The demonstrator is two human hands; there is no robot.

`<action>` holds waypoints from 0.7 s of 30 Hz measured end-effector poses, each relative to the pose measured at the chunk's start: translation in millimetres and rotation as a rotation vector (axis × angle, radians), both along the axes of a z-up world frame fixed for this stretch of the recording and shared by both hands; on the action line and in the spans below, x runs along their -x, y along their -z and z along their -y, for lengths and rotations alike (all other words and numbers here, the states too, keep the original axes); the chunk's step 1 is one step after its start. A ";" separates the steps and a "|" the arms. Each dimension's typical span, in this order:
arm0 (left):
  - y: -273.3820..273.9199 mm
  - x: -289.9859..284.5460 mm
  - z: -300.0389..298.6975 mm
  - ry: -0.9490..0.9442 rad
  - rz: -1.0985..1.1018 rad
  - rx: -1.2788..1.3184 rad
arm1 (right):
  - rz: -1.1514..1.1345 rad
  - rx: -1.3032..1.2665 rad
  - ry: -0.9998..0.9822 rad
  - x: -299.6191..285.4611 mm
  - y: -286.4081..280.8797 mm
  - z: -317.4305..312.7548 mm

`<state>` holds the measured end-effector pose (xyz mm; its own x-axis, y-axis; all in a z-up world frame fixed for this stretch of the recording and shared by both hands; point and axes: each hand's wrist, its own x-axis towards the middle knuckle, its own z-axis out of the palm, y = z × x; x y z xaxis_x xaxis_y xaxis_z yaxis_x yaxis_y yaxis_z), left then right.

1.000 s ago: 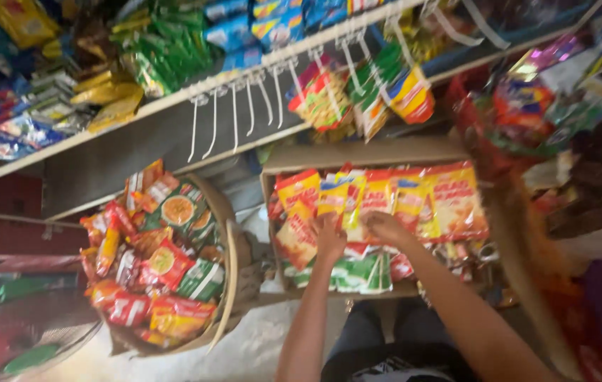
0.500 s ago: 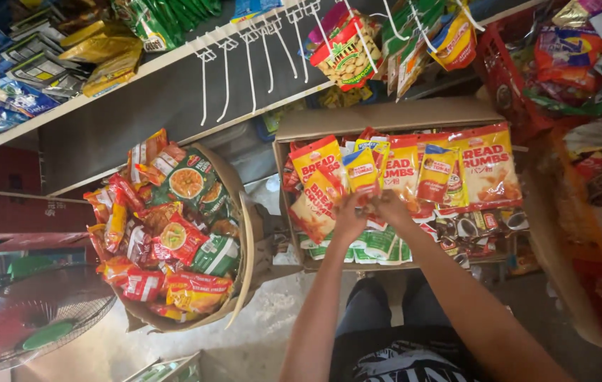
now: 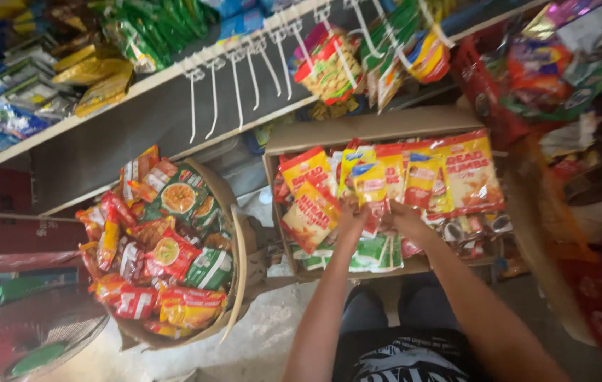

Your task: Sorting and hanging various grocery sachets and bread crumbs from a box onto display hooks.

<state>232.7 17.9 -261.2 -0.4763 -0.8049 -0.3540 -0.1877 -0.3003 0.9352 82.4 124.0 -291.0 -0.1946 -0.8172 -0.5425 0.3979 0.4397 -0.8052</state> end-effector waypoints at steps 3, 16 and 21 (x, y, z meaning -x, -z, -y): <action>-16.8 23.6 3.5 0.089 0.001 0.282 | -0.001 -0.103 -0.012 15.6 -50.5 4.7; -163.7 151.3 13.3 0.219 -0.085 0.231 | -0.296 0.479 0.376 157.8 -189.8 63.1; -184.8 187.8 16.6 0.130 -0.183 0.230 | -0.327 0.472 0.483 185.2 -224.7 91.3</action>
